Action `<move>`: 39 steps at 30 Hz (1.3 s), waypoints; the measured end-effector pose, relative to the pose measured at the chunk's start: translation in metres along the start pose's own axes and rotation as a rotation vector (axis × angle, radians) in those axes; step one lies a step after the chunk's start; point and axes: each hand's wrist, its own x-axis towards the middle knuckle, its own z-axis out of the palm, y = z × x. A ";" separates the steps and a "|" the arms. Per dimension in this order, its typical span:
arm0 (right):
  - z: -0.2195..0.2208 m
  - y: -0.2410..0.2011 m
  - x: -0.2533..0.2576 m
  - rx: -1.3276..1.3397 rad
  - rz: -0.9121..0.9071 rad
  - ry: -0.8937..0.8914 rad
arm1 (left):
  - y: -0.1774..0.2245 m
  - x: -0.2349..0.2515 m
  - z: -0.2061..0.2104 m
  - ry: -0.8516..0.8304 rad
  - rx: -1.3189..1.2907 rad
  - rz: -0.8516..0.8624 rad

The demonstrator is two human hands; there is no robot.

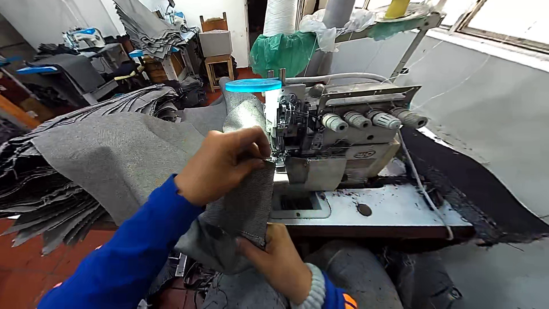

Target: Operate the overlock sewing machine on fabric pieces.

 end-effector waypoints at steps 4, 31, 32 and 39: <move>0.005 0.017 -0.015 0.313 0.209 0.035 | -0.044 -0.009 0.050 0.084 0.244 -0.080; -0.038 0.026 0.012 -0.184 -0.215 0.193 | -0.003 -0.098 0.103 0.044 0.760 0.215; -0.034 0.026 0.014 -0.203 -0.217 0.213 | -0.008 -0.094 0.101 0.053 0.771 0.237; -0.029 0.024 0.032 -0.369 -0.135 0.350 | -0.027 -0.055 0.064 -0.032 0.584 0.321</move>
